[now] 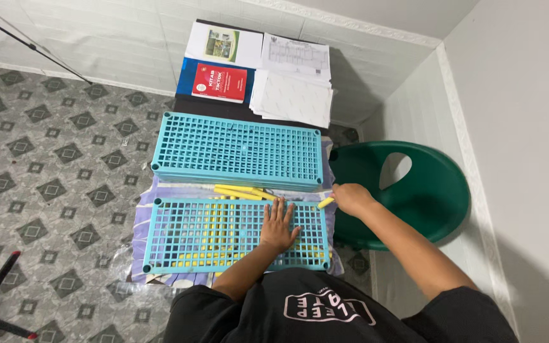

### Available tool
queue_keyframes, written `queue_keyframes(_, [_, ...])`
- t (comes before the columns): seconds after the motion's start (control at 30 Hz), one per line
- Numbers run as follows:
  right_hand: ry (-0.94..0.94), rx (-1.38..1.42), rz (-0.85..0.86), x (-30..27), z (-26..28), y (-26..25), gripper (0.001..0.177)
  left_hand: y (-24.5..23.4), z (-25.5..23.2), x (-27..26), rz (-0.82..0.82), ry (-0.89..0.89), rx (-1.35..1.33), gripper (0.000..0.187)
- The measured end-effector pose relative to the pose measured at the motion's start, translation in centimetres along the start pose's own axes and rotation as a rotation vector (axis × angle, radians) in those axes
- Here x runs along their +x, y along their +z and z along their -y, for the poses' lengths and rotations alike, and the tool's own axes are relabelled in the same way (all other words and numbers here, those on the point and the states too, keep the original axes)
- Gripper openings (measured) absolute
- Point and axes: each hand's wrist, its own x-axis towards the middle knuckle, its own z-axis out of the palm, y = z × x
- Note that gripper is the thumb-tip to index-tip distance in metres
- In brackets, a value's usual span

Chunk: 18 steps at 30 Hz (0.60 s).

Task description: The person assembles a plastic rack by inserting yellow cylindrical rods into the holes of a blue grid panel. They repeatedly insert and remove the rods, then arrange them on a cloth before reinserting them into the panel.

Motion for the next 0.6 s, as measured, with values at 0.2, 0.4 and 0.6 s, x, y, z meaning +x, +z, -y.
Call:
queue_keyframes(0.2, [-0.027,-0.324,0.2,1.6,2.1,-2.1,0.018,-1.0,-0.5,-0.1,0.104,-0.022,0.072,0.082])
queue_keyframes(0.4, [0.115,-0.395,0.637,7.1,5.3,-2.5,0.018,-1.8,-0.5,-0.1,0.167,-0.03,0.093,0.082])
queue_keyframes(0.6, [0.108,-0.406,0.765,10.3,5.1,-0.4,0.018,-2.0,-0.4,-0.1,0.145,-0.027,0.087,0.082])
